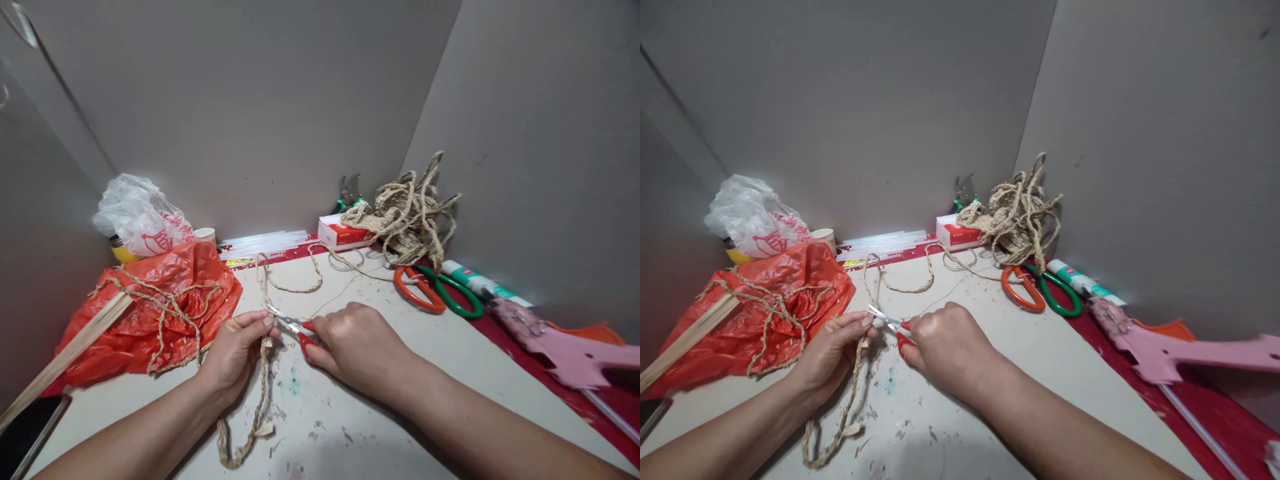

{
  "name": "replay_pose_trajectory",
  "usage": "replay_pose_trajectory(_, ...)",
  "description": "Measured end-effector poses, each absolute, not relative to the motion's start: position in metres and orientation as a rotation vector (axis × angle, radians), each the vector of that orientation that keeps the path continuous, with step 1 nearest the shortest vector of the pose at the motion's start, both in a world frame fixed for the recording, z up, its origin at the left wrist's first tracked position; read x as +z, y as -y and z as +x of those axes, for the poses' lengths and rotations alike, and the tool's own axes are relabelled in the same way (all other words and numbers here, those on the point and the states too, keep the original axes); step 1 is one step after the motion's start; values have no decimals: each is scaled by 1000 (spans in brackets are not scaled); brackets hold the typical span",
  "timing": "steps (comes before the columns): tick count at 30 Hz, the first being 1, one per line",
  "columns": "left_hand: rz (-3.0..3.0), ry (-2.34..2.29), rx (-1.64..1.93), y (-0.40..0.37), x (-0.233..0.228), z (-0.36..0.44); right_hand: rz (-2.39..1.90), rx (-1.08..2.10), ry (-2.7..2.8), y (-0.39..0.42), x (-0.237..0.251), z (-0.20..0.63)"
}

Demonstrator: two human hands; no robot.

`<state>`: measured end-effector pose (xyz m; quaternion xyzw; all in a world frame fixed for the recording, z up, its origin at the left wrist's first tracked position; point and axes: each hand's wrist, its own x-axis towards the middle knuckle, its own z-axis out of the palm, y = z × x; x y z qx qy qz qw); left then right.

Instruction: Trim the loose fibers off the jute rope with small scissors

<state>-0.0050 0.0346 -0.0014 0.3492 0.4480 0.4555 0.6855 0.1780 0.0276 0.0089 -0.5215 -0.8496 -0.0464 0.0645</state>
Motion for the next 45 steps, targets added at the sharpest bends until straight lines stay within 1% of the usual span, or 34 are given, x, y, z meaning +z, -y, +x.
replay_pose_trajectory(6,769,-988,1023,-36,-5,-6,-1562,-77,2558,-29,8,179)
replay_pose_trajectory(16,922,-1039,1024,-34,-9,-6,-1576,-127,2538,-24,13,175)
replay_pose_trajectory(25,848,-1059,1044,-35,-6,-6,-1642,-10,2588,-27,17,177)
replay_pose_trajectory(29,811,-1066,1071,-36,-6,-7,-1615,29,2512,-31,10,181)
replay_pose_trajectory(33,790,-1062,1075,-37,-6,-6,-1554,5,2451,-32,5,184)
replay_pose_trajectory(40,793,-1051,1068,-36,-6,-5,-1516,-139,2475,-28,8,180)
replay_pose_trajectory(45,800,-1051,1061,-37,-8,-6,-1577,-110,2526,-30,8,181)
